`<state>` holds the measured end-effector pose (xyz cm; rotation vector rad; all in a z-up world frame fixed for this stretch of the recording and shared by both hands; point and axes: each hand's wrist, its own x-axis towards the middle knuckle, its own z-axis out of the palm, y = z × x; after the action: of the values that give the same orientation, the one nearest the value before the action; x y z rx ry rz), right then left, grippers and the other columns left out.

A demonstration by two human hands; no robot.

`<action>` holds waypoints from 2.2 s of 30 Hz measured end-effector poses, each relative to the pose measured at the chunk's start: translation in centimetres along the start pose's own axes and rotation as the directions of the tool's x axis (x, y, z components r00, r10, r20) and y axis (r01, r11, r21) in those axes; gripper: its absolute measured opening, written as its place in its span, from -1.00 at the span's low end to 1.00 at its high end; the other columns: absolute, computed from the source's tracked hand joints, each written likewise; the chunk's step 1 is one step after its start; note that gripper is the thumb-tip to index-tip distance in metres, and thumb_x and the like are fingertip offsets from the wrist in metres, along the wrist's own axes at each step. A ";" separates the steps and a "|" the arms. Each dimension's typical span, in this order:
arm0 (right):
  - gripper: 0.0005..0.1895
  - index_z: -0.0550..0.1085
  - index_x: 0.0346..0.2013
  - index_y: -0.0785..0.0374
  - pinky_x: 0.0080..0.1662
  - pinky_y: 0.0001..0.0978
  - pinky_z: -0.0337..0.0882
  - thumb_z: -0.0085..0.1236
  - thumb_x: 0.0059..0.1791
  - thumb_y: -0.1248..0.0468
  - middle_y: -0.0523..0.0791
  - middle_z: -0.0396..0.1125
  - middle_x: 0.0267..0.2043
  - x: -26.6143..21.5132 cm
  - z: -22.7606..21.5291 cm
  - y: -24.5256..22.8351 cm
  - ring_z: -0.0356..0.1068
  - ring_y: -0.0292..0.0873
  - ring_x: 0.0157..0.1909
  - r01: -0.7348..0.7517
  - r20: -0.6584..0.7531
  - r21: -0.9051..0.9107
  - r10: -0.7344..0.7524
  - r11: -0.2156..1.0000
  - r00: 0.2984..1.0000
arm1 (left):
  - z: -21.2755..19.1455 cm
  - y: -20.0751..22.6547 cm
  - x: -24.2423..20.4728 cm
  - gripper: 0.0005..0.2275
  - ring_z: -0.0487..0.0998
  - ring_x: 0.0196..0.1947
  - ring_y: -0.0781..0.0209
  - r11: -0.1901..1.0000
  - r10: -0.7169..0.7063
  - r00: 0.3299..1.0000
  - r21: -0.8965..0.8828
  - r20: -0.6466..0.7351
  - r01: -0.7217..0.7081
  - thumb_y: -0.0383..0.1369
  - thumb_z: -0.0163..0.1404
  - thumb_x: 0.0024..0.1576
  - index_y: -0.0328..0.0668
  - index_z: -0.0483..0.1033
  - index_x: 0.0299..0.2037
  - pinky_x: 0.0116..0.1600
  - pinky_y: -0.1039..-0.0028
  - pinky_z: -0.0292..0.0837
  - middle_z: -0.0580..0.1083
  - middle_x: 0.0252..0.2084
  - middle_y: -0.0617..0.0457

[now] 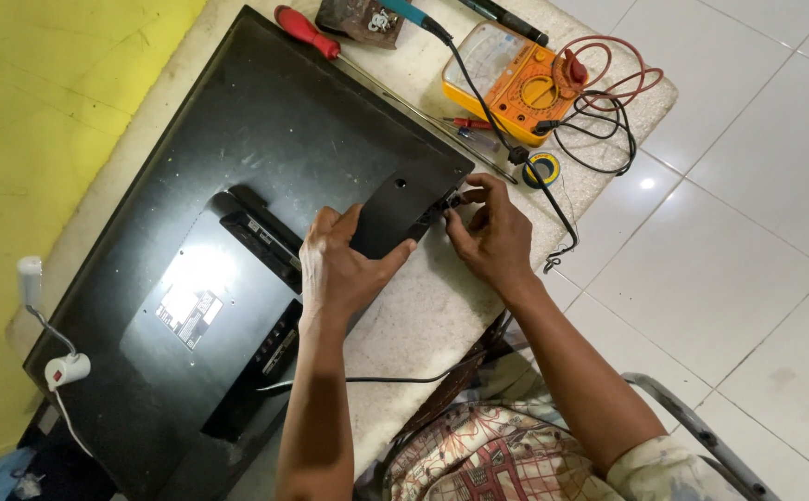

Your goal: The person works on the back of a flat-screen television placed on a workbench. They use a screwdriver to remove screws from the casing and manipulate the back panel, occasionally repositioning the television to access different areas.

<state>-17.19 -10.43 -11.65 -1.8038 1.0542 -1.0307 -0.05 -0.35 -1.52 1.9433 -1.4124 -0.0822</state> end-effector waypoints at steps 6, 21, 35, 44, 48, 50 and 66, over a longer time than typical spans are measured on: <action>-0.50 0.38 0.10 0.18 -0.29 -0.07 0.44 0.33 -0.10 0.28 -0.02 0.52 -0.22 -0.2 0.5 1.3 0.47 0.00 -0.38 0.025 0.016 -0.052 -0.024 0.998 1.000 | -0.7 -0.3 0.0 -0.61 0.50 -0.50 0.04 0.999 -0.017 1.000 0.035 0.026 0.016 -0.08 0.45 -0.11 -0.16 0.54 -0.44 -0.33 0.32 0.41 0.33 -0.47 -0.01; -0.51 0.27 0.07 0.04 -0.31 -0.14 0.43 0.31 -0.05 0.20 -0.13 0.57 -0.17 -0.5 1.1 1.2 0.44 -0.07 -0.41 0.029 0.001 -0.175 -0.029 0.984 1.000 | -0.4 0.3 0.1 -0.65 0.40 -0.53 0.25 0.999 0.015 1.000 -0.030 -0.009 -0.016 -0.18 0.43 -0.09 -0.15 0.47 -0.52 -0.35 0.47 0.34 0.26 -0.52 0.07; -0.43 0.31 0.16 0.03 -0.31 -0.14 0.46 0.34 -0.09 0.31 -0.07 0.58 -0.18 -0.1 0.3 0.6 0.46 -0.04 -0.41 0.038 0.013 -0.142 -0.037 0.989 0.999 | 0.6 -1.0 -0.9 -0.54 0.52 -0.46 -0.02 0.998 -0.006 1.000 0.065 0.007 0.005 -0.11 0.46 -0.17 -0.32 0.63 -0.26 -0.29 0.30 0.45 0.35 -0.45 -0.05; -0.52 0.33 0.03 0.04 -0.31 -0.24 0.47 0.38 -0.08 0.27 -0.12 0.57 -0.18 -0.4 0.6 2.4 0.49 -0.08 -0.40 -0.023 -0.011 -0.091 0.022 0.996 1.000 | 1.3 -1.7 -1.3 -0.42 0.58 -0.38 -0.03 0.995 -0.038 0.999 0.095 0.005 0.038 -0.07 0.47 -0.19 -0.37 0.66 -0.09 -0.22 0.28 0.50 0.40 -0.38 -0.06; -0.63 0.46 -0.09 0.12 -0.34 -0.27 0.50 0.44 -0.10 0.33 -0.05 0.56 -0.20 -0.3 0.0 2.0 0.52 -0.04 -0.40 -0.073 -0.035 0.003 0.073 0.997 0.997 | 1.1 -1.6 -1.4 -0.39 0.58 -0.38 -0.07 0.994 -0.043 0.999 0.103 0.003 0.043 -0.05 0.47 -0.21 -0.39 0.66 -0.08 -0.27 0.26 0.50 0.41 -0.38 -0.07; -0.64 0.50 -0.08 0.12 -0.34 -0.25 0.51 0.44 -0.11 0.32 -0.06 0.55 -0.19 -0.3 0.2 2.4 0.52 -0.05 -0.39 -0.056 -0.031 -0.010 0.056 0.998 0.998 | 1.4 -1.9 -1.4 -0.41 0.58 -0.37 -0.05 0.994 -0.037 0.999 0.100 0.002 0.037 -0.04 0.48 -0.21 -0.35 0.67 -0.10 -0.28 0.27 0.50 0.41 -0.38 -0.06; -0.75 0.52 -0.17 -0.01 -0.25 -0.17 0.47 0.25 0.06 -0.05 -0.18 0.39 -0.19 0.3 1.6 3.4 0.50 -0.03 -0.27 0.078 0.013 -0.203 -0.077 0.976 0.997 | -1.3 1.3 -0.4 -0.62 0.40 -0.29 0.25 0.977 -0.138 0.986 -0.151 0.091 0.150 -0.14 0.45 -0.07 -0.22 0.54 -0.36 -0.13 0.36 0.36 0.28 -0.36 0.05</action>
<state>-16.57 -11.52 -15.23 -2.0252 1.1281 -0.9931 -0.67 0.47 0.01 1.9259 -1.2732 -0.3334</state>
